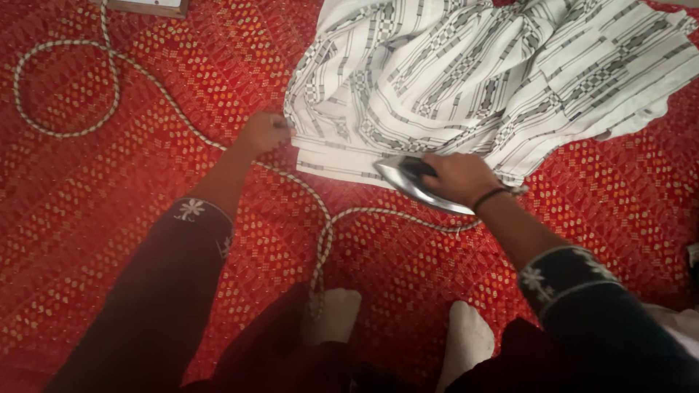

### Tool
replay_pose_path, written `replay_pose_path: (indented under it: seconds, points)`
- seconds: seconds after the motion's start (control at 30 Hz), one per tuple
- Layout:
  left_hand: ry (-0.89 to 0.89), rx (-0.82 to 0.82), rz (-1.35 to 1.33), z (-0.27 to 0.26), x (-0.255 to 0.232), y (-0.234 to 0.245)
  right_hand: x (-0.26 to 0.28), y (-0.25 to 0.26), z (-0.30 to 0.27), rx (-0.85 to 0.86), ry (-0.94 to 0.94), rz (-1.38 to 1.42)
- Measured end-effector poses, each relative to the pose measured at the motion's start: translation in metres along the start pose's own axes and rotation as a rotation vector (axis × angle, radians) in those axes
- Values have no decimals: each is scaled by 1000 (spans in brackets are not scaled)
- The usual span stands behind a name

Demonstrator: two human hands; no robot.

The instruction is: The person plugs in an iron and irons a white patterned cloth on a red mat. They repeatedly smooth and fold the cloth while using the iron.

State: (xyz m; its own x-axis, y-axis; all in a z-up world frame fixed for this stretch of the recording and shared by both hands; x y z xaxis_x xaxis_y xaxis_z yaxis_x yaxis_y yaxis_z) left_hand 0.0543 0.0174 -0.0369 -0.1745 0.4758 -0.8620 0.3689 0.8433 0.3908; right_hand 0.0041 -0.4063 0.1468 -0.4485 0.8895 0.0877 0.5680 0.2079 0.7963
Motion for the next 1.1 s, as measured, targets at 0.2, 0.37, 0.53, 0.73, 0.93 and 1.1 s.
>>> replay_pose_path:
  seconds: [0.2,0.37,0.53,0.73,0.93,1.1]
  points:
    - [128,27,-81,-3,-2,5,83,14,51,35,110,71]
    - [140,-10,-63,-1,-5,6,135,34,69,-202,227,91]
    - [62,-45,-8,-1,-2,2,103,23,55,-79,143,98]
    - [45,-94,86,2,3,2,13,3,10,-14,45,55]
    - [63,-102,77,6,11,1,-71,-18,-30,-48,-106,-10]
    - [-8,-109,103,3,10,2,-61,-16,-24,-62,-38,-10]
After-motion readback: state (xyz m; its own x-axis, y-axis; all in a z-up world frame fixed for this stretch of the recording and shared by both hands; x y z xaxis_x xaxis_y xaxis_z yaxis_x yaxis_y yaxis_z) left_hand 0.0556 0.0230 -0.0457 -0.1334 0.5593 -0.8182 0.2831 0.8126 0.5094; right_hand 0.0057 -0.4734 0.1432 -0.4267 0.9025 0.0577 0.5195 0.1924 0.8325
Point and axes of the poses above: each hand's wrist, its own z-axis towards the middle knuckle, its own y-axis out of the back of the hand, x = y × z, the point moved 4 cm from there along z, towards the middle knuckle, and after that the axes turned 9 degrees about x, right-handed, at the moved point
